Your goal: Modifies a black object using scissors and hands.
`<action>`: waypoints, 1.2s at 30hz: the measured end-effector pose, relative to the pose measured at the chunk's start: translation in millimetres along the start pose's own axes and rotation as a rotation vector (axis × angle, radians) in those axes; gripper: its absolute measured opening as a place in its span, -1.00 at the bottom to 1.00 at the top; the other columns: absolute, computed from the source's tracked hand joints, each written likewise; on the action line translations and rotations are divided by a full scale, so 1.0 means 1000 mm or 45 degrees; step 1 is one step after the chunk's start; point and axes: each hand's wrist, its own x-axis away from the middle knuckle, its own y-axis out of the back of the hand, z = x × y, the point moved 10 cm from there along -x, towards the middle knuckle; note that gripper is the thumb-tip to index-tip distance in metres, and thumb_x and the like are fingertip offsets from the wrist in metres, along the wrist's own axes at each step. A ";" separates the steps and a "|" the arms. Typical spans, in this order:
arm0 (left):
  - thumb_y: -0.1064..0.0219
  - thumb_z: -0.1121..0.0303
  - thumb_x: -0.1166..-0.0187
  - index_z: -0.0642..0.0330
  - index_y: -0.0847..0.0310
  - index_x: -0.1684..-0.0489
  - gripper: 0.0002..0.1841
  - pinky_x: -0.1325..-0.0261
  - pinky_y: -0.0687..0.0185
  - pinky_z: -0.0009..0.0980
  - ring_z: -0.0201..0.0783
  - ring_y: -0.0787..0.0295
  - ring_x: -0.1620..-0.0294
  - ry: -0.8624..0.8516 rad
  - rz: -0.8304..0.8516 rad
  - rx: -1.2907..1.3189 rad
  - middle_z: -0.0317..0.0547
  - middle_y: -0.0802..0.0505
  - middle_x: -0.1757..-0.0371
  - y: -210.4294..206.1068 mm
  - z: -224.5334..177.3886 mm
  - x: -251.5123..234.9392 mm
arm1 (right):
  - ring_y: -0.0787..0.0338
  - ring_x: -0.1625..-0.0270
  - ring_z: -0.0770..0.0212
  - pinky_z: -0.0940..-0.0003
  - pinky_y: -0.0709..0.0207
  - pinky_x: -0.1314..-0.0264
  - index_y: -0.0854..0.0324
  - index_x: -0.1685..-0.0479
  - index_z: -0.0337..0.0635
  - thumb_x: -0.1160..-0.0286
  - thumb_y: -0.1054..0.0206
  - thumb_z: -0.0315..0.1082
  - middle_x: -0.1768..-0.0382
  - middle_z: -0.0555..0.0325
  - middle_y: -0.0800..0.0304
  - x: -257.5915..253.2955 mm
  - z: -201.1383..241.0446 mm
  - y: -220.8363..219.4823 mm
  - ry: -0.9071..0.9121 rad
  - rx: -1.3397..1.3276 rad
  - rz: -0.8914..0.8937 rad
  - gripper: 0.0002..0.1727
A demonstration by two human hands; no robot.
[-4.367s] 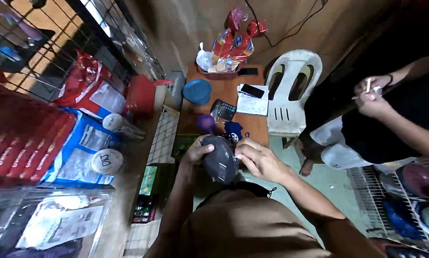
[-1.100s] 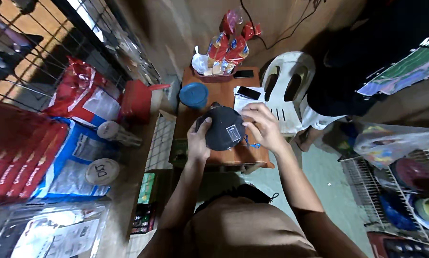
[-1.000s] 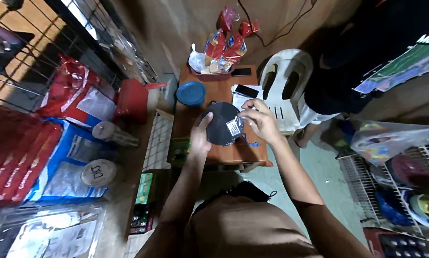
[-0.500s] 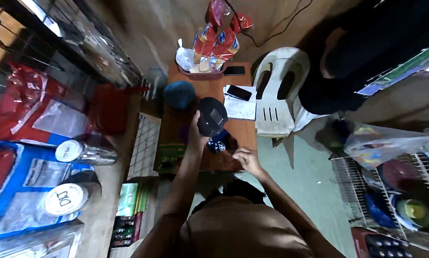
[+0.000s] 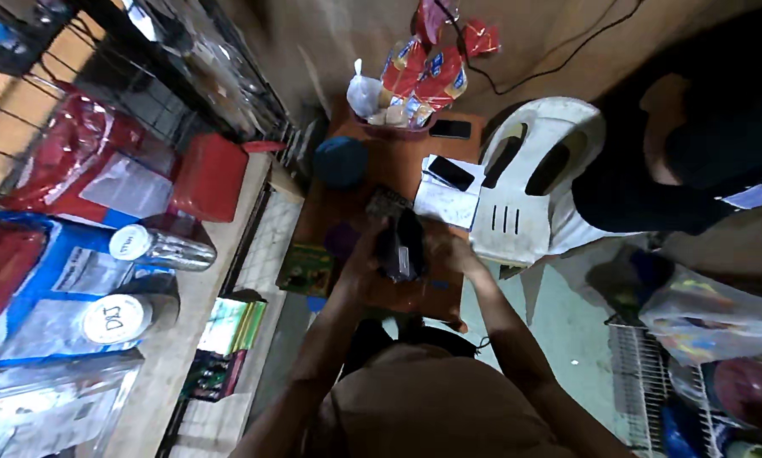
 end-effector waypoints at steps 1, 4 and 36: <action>-0.34 0.04 -0.53 -0.03 -0.60 -0.05 -0.70 0.20 -0.82 -0.46 -0.48 -0.82 0.27 -0.024 0.023 -0.014 -0.35 -0.87 0.25 0.001 -0.001 -0.003 | -0.71 -0.42 -0.22 -0.26 -0.49 -0.55 -0.65 -0.40 -0.30 -0.54 -0.44 -0.32 -0.33 -0.27 -0.74 -0.001 0.018 0.024 0.120 -0.075 -0.086 -0.54; -0.67 -0.08 -0.14 0.01 -0.58 -0.14 -0.37 0.12 -0.84 -0.39 -0.44 -0.84 0.22 -0.079 0.136 -0.106 -0.34 -0.88 0.19 -0.004 -0.004 -0.014 | -0.84 -0.09 0.17 0.16 -0.68 -0.26 -0.75 -0.18 -0.35 -0.64 -0.34 -0.28 -0.05 -0.07 -0.88 0.022 0.078 0.083 0.478 -0.376 -0.264 -0.67; 0.24 -0.18 -0.84 -0.04 -0.56 -0.31 -0.44 0.11 -0.76 -0.40 -0.45 -0.76 0.17 -0.054 -0.176 -0.398 -0.26 -0.82 0.08 -0.005 0.068 -0.011 | -0.51 0.43 0.53 0.57 -0.49 0.30 -0.49 0.06 -0.15 -0.83 0.00 -0.38 0.43 0.36 -0.49 0.056 0.078 0.010 0.133 -1.372 -0.672 -0.84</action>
